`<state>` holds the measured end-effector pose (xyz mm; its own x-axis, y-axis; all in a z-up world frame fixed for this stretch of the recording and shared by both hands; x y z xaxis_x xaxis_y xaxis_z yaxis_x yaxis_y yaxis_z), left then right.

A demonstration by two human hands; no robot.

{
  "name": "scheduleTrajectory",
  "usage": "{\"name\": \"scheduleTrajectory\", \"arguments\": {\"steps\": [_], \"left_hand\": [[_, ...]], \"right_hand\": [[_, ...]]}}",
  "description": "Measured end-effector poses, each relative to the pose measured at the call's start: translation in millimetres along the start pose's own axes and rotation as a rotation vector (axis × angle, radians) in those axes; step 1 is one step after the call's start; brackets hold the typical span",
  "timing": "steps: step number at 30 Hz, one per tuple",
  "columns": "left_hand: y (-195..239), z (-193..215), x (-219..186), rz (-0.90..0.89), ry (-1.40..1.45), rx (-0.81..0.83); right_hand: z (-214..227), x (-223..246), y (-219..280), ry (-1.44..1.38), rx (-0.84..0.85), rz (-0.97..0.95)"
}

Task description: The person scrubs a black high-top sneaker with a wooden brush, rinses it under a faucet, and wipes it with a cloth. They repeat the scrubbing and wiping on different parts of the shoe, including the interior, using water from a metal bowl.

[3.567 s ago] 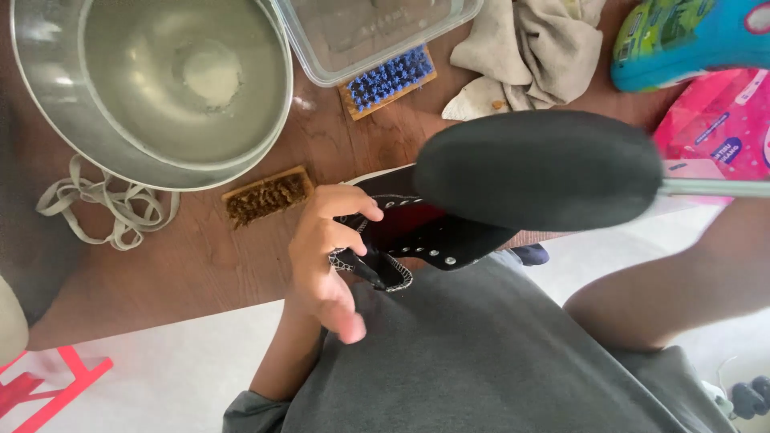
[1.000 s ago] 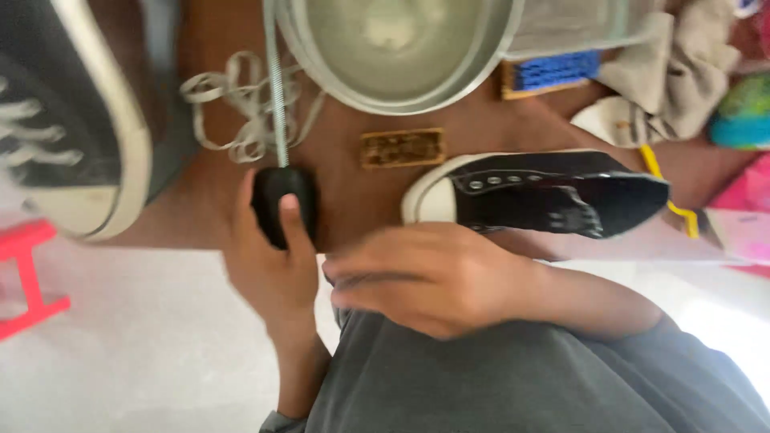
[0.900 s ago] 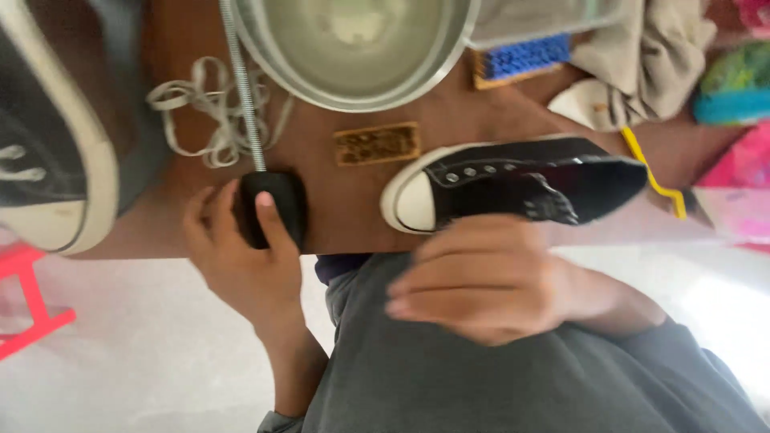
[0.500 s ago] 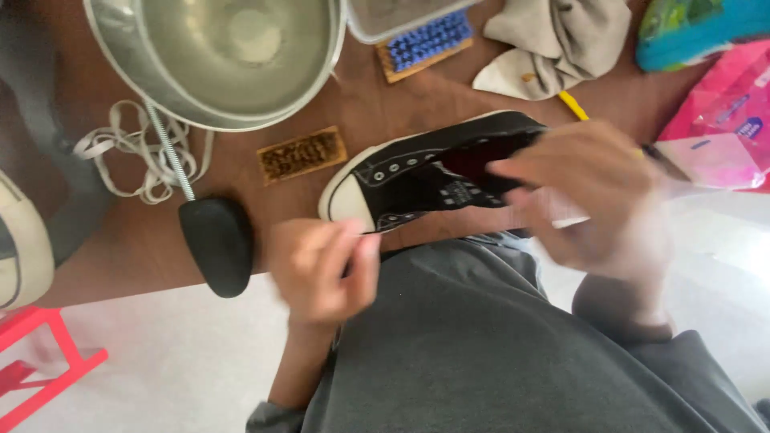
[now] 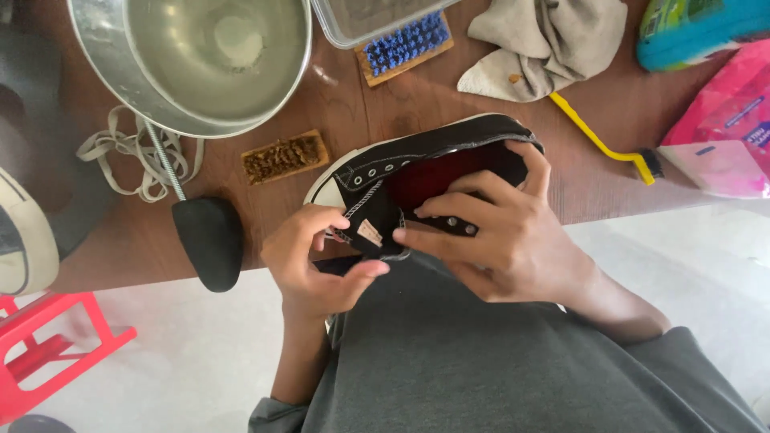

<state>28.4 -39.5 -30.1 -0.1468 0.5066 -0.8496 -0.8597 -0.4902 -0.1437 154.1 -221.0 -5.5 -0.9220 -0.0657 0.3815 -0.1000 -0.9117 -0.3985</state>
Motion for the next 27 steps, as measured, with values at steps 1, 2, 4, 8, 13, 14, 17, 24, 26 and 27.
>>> {"name": "scheduleTrajectory", "arguments": {"steps": [1,2,4,8,13,14,17,24,26,27], "left_hand": [[2,2,2,0.096,-0.026,0.004],[1,0,-3,0.096,-0.030,-0.001],[0,-2,-9,0.244,0.005,-0.003],[9,1,5,0.316,0.185,-0.048],[1,19,20,0.196,-0.005,-0.151],[-1,21,18,0.193,-0.005,-0.158],[-3,17,11,0.131,-0.237,-0.034],[12,15,13,0.138,-0.393,-0.121],[17,16,15,0.140,-0.420,-0.129],[18,17,16,0.146,-0.427,-0.111]], "right_hand": [[-1,0,-1,-0.002,0.015,0.026],[-2,-1,-2,-0.004,0.013,0.032],[-4,2,-3,0.064,0.060,0.072],[-5,2,0,0.046,0.031,0.041],[-6,3,-1,0.076,-0.041,-0.002],[-8,4,-1,0.077,-0.042,0.005],[-12,7,-1,0.128,-0.013,-0.057],[-20,7,-12,0.258,0.010,-0.183],[-22,7,-12,0.273,0.026,-0.189],[-24,6,-12,0.273,0.048,-0.211]]}}
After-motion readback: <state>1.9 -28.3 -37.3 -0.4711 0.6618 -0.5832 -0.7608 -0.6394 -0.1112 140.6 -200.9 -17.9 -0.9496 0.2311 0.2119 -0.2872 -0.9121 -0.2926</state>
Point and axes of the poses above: each hand's wrist, its own y-axis away from the middle knuckle, its own z-axis out of the back of the hand, x = y × z, the point moved 3 cm from there along -y, towards the middle knuckle, and after that the axes turned 13 degrees about z, right-handed, at the moved point
